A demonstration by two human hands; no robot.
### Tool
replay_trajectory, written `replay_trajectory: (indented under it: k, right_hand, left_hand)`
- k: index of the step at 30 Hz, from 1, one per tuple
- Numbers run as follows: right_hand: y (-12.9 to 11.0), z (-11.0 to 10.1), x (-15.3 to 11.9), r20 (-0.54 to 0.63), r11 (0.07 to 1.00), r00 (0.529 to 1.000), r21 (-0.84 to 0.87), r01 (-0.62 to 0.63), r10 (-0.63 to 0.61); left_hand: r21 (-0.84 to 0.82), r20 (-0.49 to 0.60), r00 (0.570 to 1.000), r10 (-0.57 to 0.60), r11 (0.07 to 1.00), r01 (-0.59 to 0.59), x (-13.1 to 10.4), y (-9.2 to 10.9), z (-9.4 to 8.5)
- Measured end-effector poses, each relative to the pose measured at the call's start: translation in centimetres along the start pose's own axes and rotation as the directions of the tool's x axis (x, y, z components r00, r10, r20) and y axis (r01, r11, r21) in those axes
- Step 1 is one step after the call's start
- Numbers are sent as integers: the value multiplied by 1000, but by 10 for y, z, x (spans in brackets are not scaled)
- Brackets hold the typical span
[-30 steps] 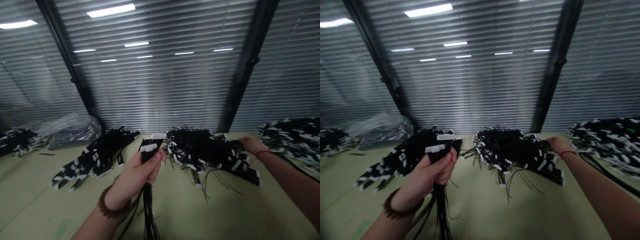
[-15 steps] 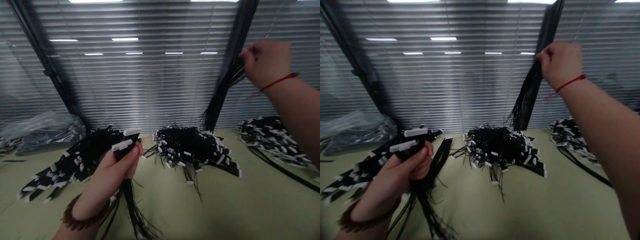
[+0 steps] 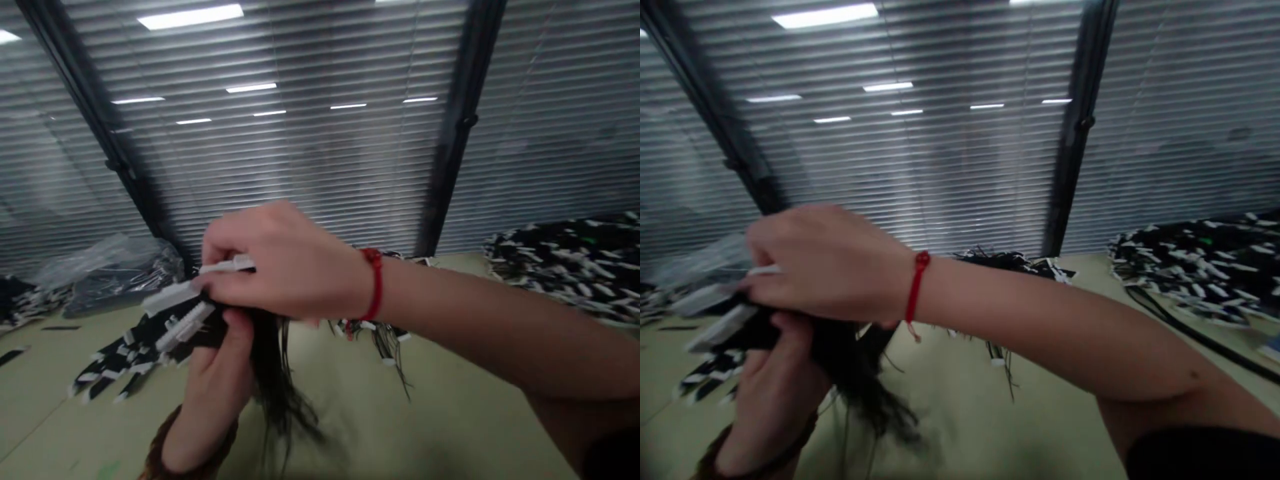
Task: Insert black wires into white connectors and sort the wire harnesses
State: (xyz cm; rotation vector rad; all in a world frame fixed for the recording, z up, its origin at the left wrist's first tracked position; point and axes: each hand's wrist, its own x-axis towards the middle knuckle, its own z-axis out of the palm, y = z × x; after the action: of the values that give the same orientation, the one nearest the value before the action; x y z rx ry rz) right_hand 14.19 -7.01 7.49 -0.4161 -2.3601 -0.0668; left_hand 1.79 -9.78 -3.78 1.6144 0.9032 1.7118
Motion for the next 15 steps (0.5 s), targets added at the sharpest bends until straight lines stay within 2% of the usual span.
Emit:
replay_trajectory:
  k: [2,3,4,5,6,7,8,10,12,13,15]
  right_hand:
    - [14,12,-3,-19,974,1000,225,-18,23]
    - [28,12,-8,-27,937,994,337,-88,103]
    - [46,10,-16,-10,876,970,433,-214,242]
    - [67,5,-28,32,780,905,495,-384,425]
    - [90,-1,-43,53,641,758,497,-584,650]
    - [113,-8,-60,64,435,511,442,-784,857]
    - [135,-13,-79,36,316,357,391,-864,933]
    - [172,-18,-119,26,129,144,315,-940,989]
    - [198,-13,-153,45,-38,-27,259,-965,999]
    - [207,-7,-166,54,-102,-92,239,-966,994]
    - [222,9,-180,75,-184,-172,208,-961,982]
  left_hand:
    - [-72,158,976,-152,984,165,-2,7,-3]
    - [-129,236,943,-233,955,268,-1,11,-5]
    - [-184,293,908,-300,914,362,0,16,-8]
    - [-238,322,881,-346,871,429,1,20,-11]
    - [-285,322,873,-367,841,459,3,24,-14]
    - [-320,297,883,-364,834,451,5,27,-16]
    - [-348,271,899,-344,836,424,6,30,-18]
    - [-379,238,923,-302,846,375,9,32,-21]
    - [-388,228,933,-279,853,350,11,32,-20]
    - [-382,227,934,-277,857,347,11,31,-20]
    - [-364,228,933,-279,864,348,12,29,-18]
